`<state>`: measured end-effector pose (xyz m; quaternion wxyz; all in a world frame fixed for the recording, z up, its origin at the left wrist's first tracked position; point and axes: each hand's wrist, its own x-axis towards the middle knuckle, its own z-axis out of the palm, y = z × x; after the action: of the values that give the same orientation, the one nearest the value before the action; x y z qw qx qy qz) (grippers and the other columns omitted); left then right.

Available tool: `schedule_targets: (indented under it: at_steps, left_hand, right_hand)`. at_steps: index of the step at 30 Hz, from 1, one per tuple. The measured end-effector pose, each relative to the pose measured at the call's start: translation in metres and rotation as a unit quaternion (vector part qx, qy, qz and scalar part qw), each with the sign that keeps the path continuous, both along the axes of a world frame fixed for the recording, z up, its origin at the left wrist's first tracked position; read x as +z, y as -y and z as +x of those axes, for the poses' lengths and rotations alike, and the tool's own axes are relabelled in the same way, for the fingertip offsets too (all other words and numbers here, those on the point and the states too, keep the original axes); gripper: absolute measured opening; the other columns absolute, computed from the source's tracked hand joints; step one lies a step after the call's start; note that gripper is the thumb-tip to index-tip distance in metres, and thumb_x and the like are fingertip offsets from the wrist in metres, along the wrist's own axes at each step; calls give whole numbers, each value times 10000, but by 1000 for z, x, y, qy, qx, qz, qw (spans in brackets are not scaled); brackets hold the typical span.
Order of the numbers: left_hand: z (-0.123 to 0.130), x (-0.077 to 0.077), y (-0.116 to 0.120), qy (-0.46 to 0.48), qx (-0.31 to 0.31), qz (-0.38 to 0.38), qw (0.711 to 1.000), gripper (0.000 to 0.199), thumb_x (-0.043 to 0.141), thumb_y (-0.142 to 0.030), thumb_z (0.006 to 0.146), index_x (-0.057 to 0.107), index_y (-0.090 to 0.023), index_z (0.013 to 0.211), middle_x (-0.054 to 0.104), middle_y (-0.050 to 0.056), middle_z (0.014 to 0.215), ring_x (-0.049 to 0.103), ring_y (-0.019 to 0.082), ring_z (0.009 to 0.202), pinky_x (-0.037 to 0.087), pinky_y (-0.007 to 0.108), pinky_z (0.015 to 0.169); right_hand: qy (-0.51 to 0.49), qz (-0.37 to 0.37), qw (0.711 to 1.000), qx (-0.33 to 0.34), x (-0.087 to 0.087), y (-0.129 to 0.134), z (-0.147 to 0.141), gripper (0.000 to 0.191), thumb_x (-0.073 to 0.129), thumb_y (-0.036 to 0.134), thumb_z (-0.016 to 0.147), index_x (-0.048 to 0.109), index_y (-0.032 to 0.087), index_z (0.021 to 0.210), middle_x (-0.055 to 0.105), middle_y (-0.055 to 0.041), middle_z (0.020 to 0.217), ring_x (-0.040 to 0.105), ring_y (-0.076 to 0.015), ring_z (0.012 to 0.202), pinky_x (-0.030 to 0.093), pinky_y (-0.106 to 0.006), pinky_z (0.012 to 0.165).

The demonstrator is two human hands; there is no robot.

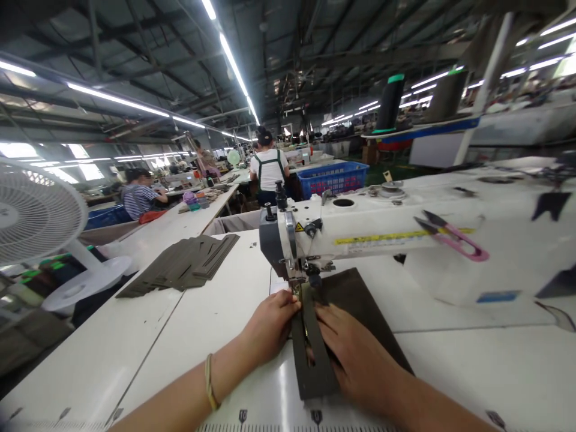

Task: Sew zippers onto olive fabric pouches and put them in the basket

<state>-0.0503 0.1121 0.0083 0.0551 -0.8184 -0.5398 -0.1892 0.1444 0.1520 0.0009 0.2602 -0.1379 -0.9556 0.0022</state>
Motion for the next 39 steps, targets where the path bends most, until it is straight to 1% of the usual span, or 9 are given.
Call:
schedule_targets:
  at_steps: [3, 5, 8, 11, 18, 21, 25, 29, 39]
  left_hand:
    - [-1, 0, 15, 20, -31, 7, 999, 226, 540, -83, 785, 617, -139, 990, 634, 69, 1012, 595, 180, 948, 469, 343, 920]
    - [-1, -2, 24, 35, -39, 12, 999, 216, 536, -96, 805, 621, -144, 997, 649, 52, 1042, 603, 161, 964, 425, 347, 981]
    - [0, -5, 35, 49, -32, 10, 998, 212, 517, -109, 832, 618, -146, 1014, 654, 43, 1070, 604, 141, 992, 389, 340, 1020]
    - [4, -6, 40, 44, -21, 8, 999, 219, 493, -115, 850, 609, -144, 1033, 645, 55, 1098, 600, 147, 1016, 388, 348, 1021]
    - [11, -5, 40, -8, -10, -7, 1000, 207, 507, -78, 814, 611, -131, 986, 638, 84, 1080, 594, 178, 1012, 424, 340, 980]
    - [12, -4, 40, -7, 2, -9, 1000, 184, 533, -83, 804, 618, -138, 958, 643, 76, 1057, 598, 181, 992, 450, 322, 944]
    - [17, -3, 42, -48, 5, -8, 999, 179, 513, -100, 825, 599, -127, 980, 640, 92, 1051, 604, 194, 973, 428, 365, 970]
    - [25, -3, 43, -92, 15, 3, 996, 166, 485, -120, 845, 586, -94, 975, 629, 130, 1045, 600, 217, 979, 425, 375, 974]
    - [21, -4, 35, -67, 12, 30, 997, 148, 471, -149, 859, 599, -109, 923, 645, 118, 983, 622, 200, 914, 444, 380, 966]
  right_hand:
    - [-57, 66, 995, 41, -4, 30, 9, 229, 464, 163, 832, 649, 137, 963, 655, -134, 983, 600, -218, 922, 508, -367, 821]
    - [-82, 135, 987, 38, -9, 45, 10, 276, 402, 63, 821, 664, 138, 866, 675, -118, 896, 610, -223, 863, 506, -390, 803]
    - [-62, 217, 974, 22, -11, 55, 6, 365, 343, -31, 766, 667, 105, 867, 685, -129, 873, 618, -239, 851, 507, -400, 789]
    - [-54, 255, 965, 6, -8, 57, 5, 350, 349, -42, 757, 670, 78, 830, 690, -138, 824, 633, -228, 790, 526, -351, 746]
    - [-54, 222, 974, -7, -7, 53, 7, 351, 332, 8, 794, 663, 82, 885, 684, -137, 828, 637, -212, 781, 538, -313, 714]
    - [-48, 214, 976, 9, -8, 53, 4, 329, 351, -9, 765, 659, 81, 836, 672, -128, 770, 630, -217, 727, 538, -308, 645]
    - [-39, 198, 979, 33, -9, 55, 2, 283, 380, -17, 735, 636, 102, 741, 642, -101, 685, 602, -210, 636, 526, -312, 593]
    - [-61, 196, 978, 33, -12, 56, 0, 273, 382, -11, 729, 626, 105, 691, 616, -95, 637, 575, -208, 601, 516, -321, 599]
    - [-85, 180, 980, 19, -18, 51, -3, 281, 370, -5, 717, 621, 120, 693, 614, -95, 639, 560, -206, 591, 496, -329, 590]
